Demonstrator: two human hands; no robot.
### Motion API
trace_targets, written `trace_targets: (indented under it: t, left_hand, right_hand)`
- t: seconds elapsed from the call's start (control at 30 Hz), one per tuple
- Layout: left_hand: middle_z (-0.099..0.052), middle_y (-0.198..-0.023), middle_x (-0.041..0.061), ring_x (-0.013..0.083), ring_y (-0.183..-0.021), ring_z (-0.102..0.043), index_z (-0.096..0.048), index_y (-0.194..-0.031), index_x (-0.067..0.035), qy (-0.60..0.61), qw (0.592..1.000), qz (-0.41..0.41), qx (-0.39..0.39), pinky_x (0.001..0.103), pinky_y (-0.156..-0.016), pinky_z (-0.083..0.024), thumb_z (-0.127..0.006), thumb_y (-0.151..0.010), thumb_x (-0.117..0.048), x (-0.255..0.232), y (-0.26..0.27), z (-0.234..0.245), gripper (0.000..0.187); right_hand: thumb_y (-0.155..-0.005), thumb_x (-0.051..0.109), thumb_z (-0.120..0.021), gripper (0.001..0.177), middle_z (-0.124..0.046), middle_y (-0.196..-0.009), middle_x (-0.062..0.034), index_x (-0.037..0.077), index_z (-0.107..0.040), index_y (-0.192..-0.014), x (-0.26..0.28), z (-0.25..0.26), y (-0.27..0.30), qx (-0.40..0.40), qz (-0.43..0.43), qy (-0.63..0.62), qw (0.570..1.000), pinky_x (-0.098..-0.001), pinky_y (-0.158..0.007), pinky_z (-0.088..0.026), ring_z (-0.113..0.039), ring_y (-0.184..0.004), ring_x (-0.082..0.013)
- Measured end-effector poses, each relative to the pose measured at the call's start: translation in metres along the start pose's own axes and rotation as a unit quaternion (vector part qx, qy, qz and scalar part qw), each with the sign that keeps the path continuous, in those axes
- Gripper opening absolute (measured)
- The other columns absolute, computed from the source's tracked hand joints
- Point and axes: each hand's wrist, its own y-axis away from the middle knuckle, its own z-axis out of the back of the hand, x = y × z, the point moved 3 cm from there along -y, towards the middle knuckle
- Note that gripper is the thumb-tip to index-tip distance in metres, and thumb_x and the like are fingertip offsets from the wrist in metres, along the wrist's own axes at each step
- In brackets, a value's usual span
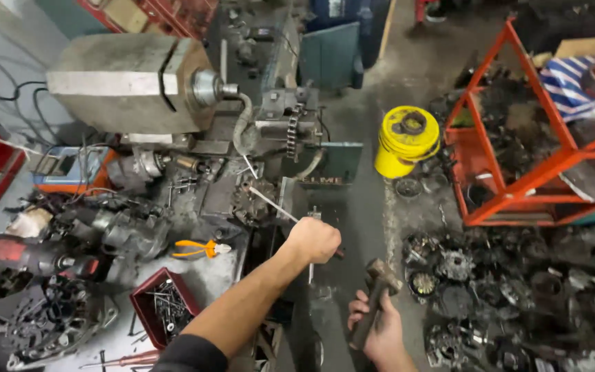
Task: The person uses a T-handle wrench to tighten a bolt on a mechanical component clamped in a vise. They then pick up a hammer and strike the wrench handle to apply additional torque to the fastener.
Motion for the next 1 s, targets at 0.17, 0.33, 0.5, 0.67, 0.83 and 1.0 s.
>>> trace_targets:
  t: [0.17, 0.33, 0.5, 0.67, 0.83, 1.0]
  left_hand:
    - [-0.075, -0.076, 0.01, 0.0305, -0.072, -0.075, -0.073, -0.073, -0.012, -0.025, 0.999, -0.021, 0.0, 0.044, -0.06, -0.058, -0.072, -0.081, -0.028, 0.003, -0.001, -0.006, 0.018]
    - [-0.076, -0.078, 0.01, 0.0301, -0.074, -0.075, -0.074, -0.076, -0.012, -0.012, 1.0, -0.012, -0.007, 0.045, -0.061, -0.058, -0.072, -0.079, -0.027, 0.006, 0.006, -0.015, 0.015]
    - [-0.076, -0.078, 0.01, 0.03, -0.074, -0.075, -0.075, -0.075, -0.012, -0.02, 0.999, -0.017, -0.019, 0.045, -0.061, -0.058, -0.072, -0.078, -0.025, 0.007, 0.004, -0.016, 0.014]
    - [-0.076, -0.077, 0.009, 0.0304, -0.074, -0.075, -0.075, -0.075, -0.012, -0.009, 0.999, -0.021, -0.027, 0.045, -0.061, -0.058, -0.072, -0.077, -0.026, 0.007, -0.002, -0.013, 0.014]
    - [-0.075, -0.077, 0.008, 0.0292, -0.074, -0.075, -0.076, -0.073, -0.013, -0.036, 0.999, -0.026, -0.032, 0.044, -0.061, -0.058, -0.07, -0.077, -0.022, 0.009, 0.0, -0.023, 0.011]
    - [-0.075, -0.077, 0.008, 0.0291, -0.074, -0.075, -0.076, -0.074, -0.013, -0.03, 0.999, -0.012, -0.027, 0.045, -0.061, -0.058, -0.07, -0.079, -0.024, 0.01, -0.003, -0.017, 0.014]
  right_hand:
    - [-0.097, 0.059, -0.053, 0.045, -0.048, -0.074, 0.0039, 0.015, -0.052, -0.097, -0.02, 0.008, -0.021, 0.03, 0.049, -0.018, 0.998, -0.0223, -0.049, -0.039, -0.045, -0.054, -0.0053]
    - [-0.093, 0.075, -0.054, 0.062, -0.044, -0.066, 0.0037, 0.014, -0.04, -0.095, -0.053, 0.002, -0.028, -0.025, 0.004, 0.018, 1.0, -0.0255, -0.042, -0.037, -0.039, -0.045, -0.0082]
    - [-0.093, 0.068, -0.049, 0.047, -0.046, -0.067, 0.0048, 0.021, -0.043, -0.096, -0.051, -0.029, -0.012, -0.055, 0.049, 0.065, 0.995, -0.0248, -0.042, -0.034, -0.038, -0.045, -0.0064]
    - [-0.095, 0.065, -0.048, 0.043, -0.044, -0.068, 0.0041, 0.023, -0.044, -0.095, -0.045, -0.029, -0.018, -0.069, 0.064, 0.04, 0.995, -0.0229, -0.044, -0.033, -0.038, -0.047, -0.0055]
    - [-0.093, 0.072, -0.052, 0.055, -0.039, -0.058, 0.007, 0.02, -0.039, -0.085, -0.048, -0.016, -0.026, -0.042, 0.052, 0.095, 0.993, -0.0261, -0.037, -0.031, -0.037, -0.04, -0.0068]
    - [-0.092, 0.065, -0.052, 0.041, -0.046, -0.065, 0.0056, 0.024, -0.045, -0.095, -0.043, -0.047, -0.012, -0.068, 0.034, 0.087, 0.993, -0.0222, -0.041, -0.03, -0.037, -0.044, -0.0044]
